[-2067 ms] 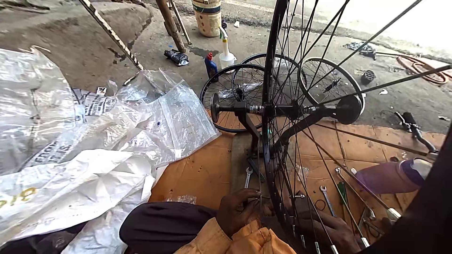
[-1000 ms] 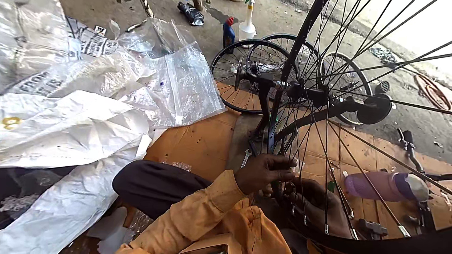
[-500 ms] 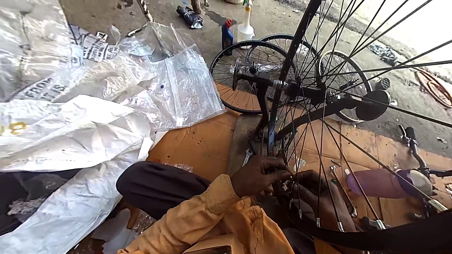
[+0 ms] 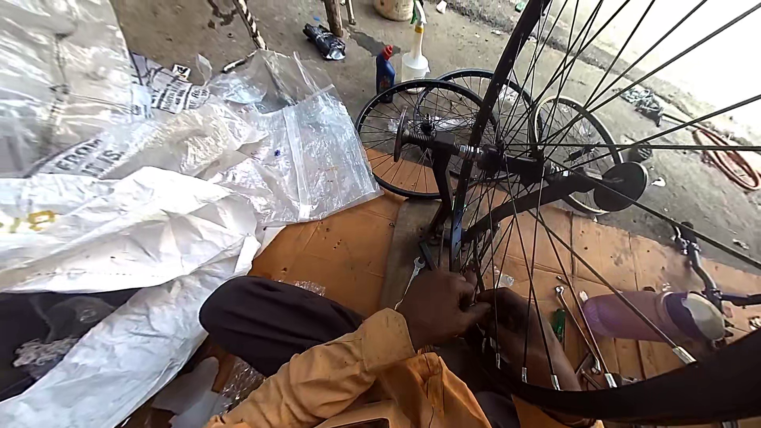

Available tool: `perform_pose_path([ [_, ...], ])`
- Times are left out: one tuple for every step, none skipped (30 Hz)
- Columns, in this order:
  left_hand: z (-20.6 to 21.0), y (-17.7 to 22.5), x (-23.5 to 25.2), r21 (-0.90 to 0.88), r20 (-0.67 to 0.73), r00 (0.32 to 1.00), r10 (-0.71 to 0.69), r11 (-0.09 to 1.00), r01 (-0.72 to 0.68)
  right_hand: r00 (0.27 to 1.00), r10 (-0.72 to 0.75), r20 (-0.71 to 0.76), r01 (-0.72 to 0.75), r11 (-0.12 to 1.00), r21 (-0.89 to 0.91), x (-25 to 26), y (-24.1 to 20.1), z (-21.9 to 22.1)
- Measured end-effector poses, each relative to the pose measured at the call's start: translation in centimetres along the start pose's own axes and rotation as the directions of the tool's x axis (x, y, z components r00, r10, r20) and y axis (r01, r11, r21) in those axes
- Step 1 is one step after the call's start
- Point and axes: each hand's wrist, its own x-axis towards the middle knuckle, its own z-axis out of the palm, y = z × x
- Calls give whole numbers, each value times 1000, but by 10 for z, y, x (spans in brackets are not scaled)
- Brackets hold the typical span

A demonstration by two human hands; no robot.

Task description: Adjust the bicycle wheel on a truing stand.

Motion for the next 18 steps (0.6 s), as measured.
perform_pose_path([
  [0, 0, -1, 15, -20, 1000, -6, 1000, 6, 1000, 14, 11, -14, 1000, 21, 1, 2, -2],
  [-1, -1, -2, -1, -21, 1000, 2, 1000, -2, 1000, 14, 14, -15, 998, 53, 1, 2, -3],
  [-4, -3, -3, -41, 1, 1000, 14, 999, -14, 1000, 19, 1, -19, 996, 83, 0, -1, -2],
  [-8, -5, -4, -95, 34, 999, 23, 995, -20, 999, 22, -28, -19, 995, 95, -2, -5, 2],
  [-10, -7, -4, -145, 53, 998, 38, 989, -30, 999, 3, -47, 1, 996, 87, -4, -6, 3],
  [-12, -9, -3, -183, 63, 997, 53, 982, -40, 998, -18, -57, 22, 998, 65, -7, -4, 2],
  [-14, -11, -3, -215, 69, 995, 67, 975, -50, 998, -32, -53, 33, 999, 23, -9, 2, -2],
  [-15, -13, -1, -249, 79, 994, 75, 967, -53, 999, -29, -37, 28, 999, -28, -12, 6, -7],
  [-15, -16, 0, -279, 91, 992, 89, 958, -61, 999, -25, -27, 23, 997, -67, -14, 6, -9],
  [-15, -18, 1, -293, 109, 988, 106, 953, -70, 1000, -22, -16, 21, 997, -73, -16, 3, -10],
  [-15, -21, 3, -298, 125, 983, 132, 950, -90, 999, -32, -6, 31, 998, -63, -16, 0, -9],
  [-14, -24, 5, -308, 142, 977, 161, 945, -111, 999, -43, 0, 43, 997, -63, -15, -2, -9],
  [-14, -26, 6, -319, 162, 969, 184, 939, -125, 999, -41, 0, 41, 995, -94, -16, -1, -9],
  [-15, -28, 8, -328, 180, 964, 198, 936, -131, 999, -34, 3, 34, 992, -120, -16, 1, -10],
  [-14, -28, 9, -324, 188, 961, 201, 937, -133, 1000, -27, 1, 27, 989, -146, -16, 2, -11],
  [-13, -26, 10, -305, 171, 967, 187, 944, -129, 1000, -29, -4, 28, 989, -147, -15, 3, -10],
  [-11, -22, 8, -267, 133, 979, 153, 957, -113, 999, -32, -8, 31, 990, -136, -13, 4, -8],
  [-10, -16, 5, -215, 92, 989, 116, 972, -94, 999, -46, -13, 44, 995, -94, -10, 5, -5],
])
